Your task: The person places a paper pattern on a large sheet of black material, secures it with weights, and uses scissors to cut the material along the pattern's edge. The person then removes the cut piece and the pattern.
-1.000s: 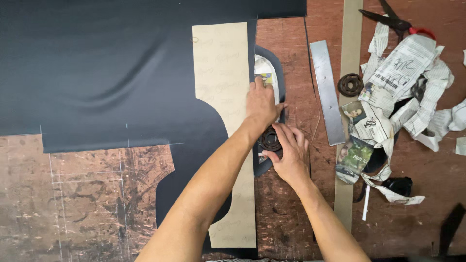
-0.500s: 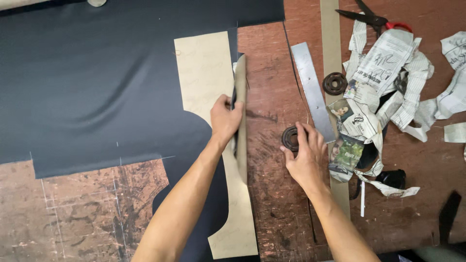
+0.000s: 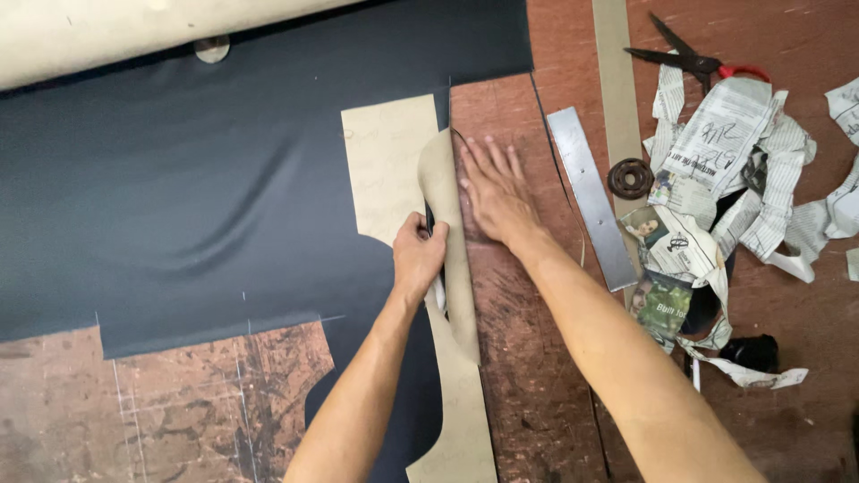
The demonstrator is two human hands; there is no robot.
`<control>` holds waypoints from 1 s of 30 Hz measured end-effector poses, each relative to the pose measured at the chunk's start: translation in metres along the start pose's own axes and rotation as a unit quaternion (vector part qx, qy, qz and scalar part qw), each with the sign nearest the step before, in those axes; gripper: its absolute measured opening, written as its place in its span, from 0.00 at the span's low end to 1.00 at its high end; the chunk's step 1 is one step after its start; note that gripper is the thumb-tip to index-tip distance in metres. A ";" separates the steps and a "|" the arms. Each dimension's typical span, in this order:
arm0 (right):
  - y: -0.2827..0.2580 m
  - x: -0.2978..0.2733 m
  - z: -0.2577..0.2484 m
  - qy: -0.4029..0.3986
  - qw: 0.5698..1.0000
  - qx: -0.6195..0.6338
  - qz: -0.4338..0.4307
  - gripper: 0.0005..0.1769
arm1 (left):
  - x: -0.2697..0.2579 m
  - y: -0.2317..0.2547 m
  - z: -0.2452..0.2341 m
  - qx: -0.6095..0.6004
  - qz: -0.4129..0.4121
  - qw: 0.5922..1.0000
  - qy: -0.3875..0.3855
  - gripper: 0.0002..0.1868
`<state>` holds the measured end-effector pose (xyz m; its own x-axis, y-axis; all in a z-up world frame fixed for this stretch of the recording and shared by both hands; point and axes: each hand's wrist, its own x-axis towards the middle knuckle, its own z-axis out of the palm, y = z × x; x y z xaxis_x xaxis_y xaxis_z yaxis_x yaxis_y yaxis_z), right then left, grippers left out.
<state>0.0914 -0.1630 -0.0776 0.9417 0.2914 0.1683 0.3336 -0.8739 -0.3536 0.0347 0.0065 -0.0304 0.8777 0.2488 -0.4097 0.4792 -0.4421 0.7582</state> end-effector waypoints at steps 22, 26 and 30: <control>-0.068 -0.179 -0.061 0.010 0.992 0.055 0.118 0.28 | -0.018 -0.009 0.010 0.369 0.472 0.796 -0.089 0.27; -0.065 -0.187 -0.061 0.007 0.989 0.062 0.134 0.30 | -0.024 -0.009 0.005 0.394 0.495 0.765 -0.121 0.36; -0.060 -0.193 -0.063 0.005 0.987 0.064 0.148 0.36 | -0.028 -0.001 -0.001 0.457 0.420 0.753 -0.219 0.66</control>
<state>-0.1129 -0.1910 -0.0312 0.9984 0.0259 0.0500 0.0476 -0.8638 -0.5017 0.0093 0.0012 -0.0188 0.6964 -0.6686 -0.2609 -0.6168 -0.7434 0.2586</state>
